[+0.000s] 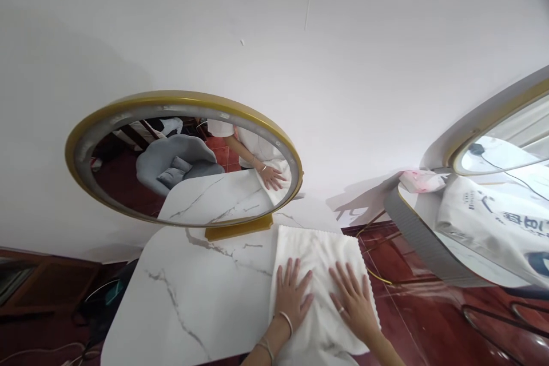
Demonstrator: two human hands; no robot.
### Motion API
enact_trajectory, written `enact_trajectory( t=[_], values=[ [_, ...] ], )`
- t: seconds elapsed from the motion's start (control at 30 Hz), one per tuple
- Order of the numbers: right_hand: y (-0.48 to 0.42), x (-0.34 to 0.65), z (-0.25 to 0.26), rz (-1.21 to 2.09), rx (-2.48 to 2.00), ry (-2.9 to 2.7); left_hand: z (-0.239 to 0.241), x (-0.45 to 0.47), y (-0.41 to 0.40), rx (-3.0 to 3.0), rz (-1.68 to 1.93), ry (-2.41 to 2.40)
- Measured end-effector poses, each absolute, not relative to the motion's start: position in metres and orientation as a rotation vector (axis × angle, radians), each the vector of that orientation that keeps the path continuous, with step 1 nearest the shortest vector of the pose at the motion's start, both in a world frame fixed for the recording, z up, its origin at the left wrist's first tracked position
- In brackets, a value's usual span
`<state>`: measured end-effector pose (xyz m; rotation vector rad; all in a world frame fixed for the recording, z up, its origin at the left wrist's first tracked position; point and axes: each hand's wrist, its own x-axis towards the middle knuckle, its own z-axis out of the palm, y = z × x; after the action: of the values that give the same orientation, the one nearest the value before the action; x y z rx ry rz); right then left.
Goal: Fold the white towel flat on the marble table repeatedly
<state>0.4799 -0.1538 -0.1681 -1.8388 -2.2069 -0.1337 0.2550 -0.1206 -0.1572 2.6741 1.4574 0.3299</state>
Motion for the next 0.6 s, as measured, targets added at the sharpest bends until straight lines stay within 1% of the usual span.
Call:
enact_trajectory(
  t=[0.1, 0.43, 0.6],
  values=[
    [-0.140, 0.479, -0.168, -0.166, -1.889, -2.175, -0.156, 0.257, -0.107, 2.677, 0.318, 1.434],
    [-0.008, 0.474, -0.155, -0.070, -1.829, -2.341, -0.155, 0.262, -0.025, 2.514, 0.406, 1.707],
    [-0.006, 0.465, -0.157, -0.056, -1.799, -2.302, -0.154, 0.263, -0.024, 2.477, 0.416, 1.755]
  ],
)
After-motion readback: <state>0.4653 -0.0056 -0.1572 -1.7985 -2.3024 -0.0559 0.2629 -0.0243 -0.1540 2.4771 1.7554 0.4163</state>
